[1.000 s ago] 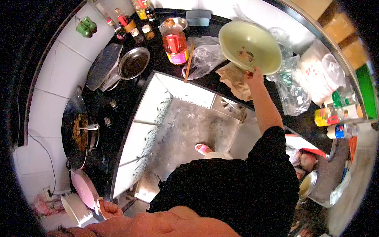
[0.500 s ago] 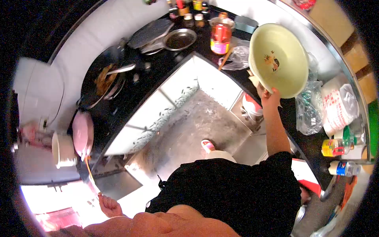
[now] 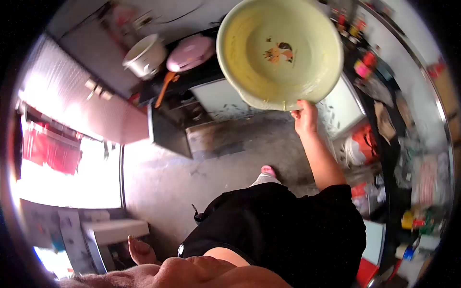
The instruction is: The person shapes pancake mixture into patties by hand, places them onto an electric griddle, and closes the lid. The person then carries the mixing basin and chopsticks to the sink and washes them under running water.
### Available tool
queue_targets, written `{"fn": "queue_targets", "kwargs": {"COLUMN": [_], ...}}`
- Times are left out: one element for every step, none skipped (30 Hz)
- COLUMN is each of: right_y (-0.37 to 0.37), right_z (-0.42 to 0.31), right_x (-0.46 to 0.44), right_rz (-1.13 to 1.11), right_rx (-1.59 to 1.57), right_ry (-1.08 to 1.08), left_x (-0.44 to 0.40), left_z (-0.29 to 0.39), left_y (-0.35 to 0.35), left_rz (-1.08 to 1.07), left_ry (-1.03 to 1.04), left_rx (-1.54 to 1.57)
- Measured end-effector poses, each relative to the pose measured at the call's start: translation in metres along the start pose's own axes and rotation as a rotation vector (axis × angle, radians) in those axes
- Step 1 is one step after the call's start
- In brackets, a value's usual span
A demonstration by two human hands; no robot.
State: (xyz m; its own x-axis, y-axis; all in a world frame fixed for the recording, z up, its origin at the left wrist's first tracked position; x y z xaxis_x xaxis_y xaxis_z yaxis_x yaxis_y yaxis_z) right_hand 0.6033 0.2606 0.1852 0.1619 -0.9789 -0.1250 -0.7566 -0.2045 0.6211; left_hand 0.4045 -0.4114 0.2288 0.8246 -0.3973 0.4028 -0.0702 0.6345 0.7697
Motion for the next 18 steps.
{"fn": "queue_targets", "kwargs": {"right_y": [0.040,0.066,0.095,0.125,0.153,0.181,0.205,0.226,0.248,0.269,0.284,0.304,0.324,0.339,0.357,0.374,0.388,0.409], "right_z": [0.013,0.031,0.054,0.073,0.094,0.116,0.138,0.159,0.182,0.202,0.231,0.248,0.263,0.285,0.307,0.330,0.357,0.369], "right_x": [0.022,0.040,0.056,0.075,0.095,0.119,0.146,0.171,0.195,0.225,0.252,0.283,0.310,0.338,0.366,0.392,0.416,0.445], "right_rz": [-0.101,-0.148,-0.195,-0.267,-0.341,-0.418,-0.482,-0.552,-0.626,-0.651,-0.765,-0.814,-0.857,-0.925,-0.989,-1.017,-1.073,-1.156], "right_rx": [0.034,0.022,0.017,0.045,0.071,0.094,0.098,0.097,0.094,0.108,0.084,0.129,0.173,0.175,0.175,0.206,0.193,0.180], "right_ry": [0.056,0.105,0.165,0.213,0.264,0.317,0.367,0.420,0.471,0.547,0.621,0.653,0.675,0.740,0.797,0.817,0.858,0.897], "left_x": [0.009,0.016,0.023,0.029,0.030,0.035,0.037,0.042,0.044,0.053,0.063,0.077,0.088,0.101,0.115,0.121,0.134,0.144], "left_z": [0.009,0.014,0.016,0.016,0.017,0.019,0.023,0.023,0.027,0.035,0.043,0.054,0.067,0.080,0.095,0.102,0.109,0.118], "left_y": [-0.019,-0.043,-0.046,-0.040,-0.048,-0.061,-0.075,-0.075,-0.083,-0.089,-0.099,-0.111,-0.122,-0.133,-0.147,-0.167,-0.179,-0.191], "left_rz": [0.028,0.016,0.146,0.136,0.199,0.219,0.181,0.149,0.189,0.234,0.280,0.352,0.416,0.475,0.543,0.598,0.654,0.672], "left_ry": [0.012,0.054,0.157,0.153,0.176,0.197,0.228,0.241,0.289,0.325,0.357,0.413,0.461,0.502,0.519,0.572,0.618,0.652], "left_rx": [-0.016,-0.039,-0.103,-0.098,-0.046,-0.020,0.025,0.031,0.034,0.007,-0.018,0.001,0.017,0.028,0.059,0.134,0.213,0.273]}}
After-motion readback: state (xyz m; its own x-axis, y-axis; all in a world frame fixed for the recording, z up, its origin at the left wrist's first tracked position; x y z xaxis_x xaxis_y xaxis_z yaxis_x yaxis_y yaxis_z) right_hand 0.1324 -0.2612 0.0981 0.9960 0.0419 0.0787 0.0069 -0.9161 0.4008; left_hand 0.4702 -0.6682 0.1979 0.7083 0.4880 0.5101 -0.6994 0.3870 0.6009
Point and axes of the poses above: each hand's wrist, its own x-axis away from the middle knuckle, its own y-axis out of the palm, z = x × y, the point moved 6 cm from there along -x, towards the middle knuckle, and after that the axes turned 15 degrees about -y, right-handed, at the moved point
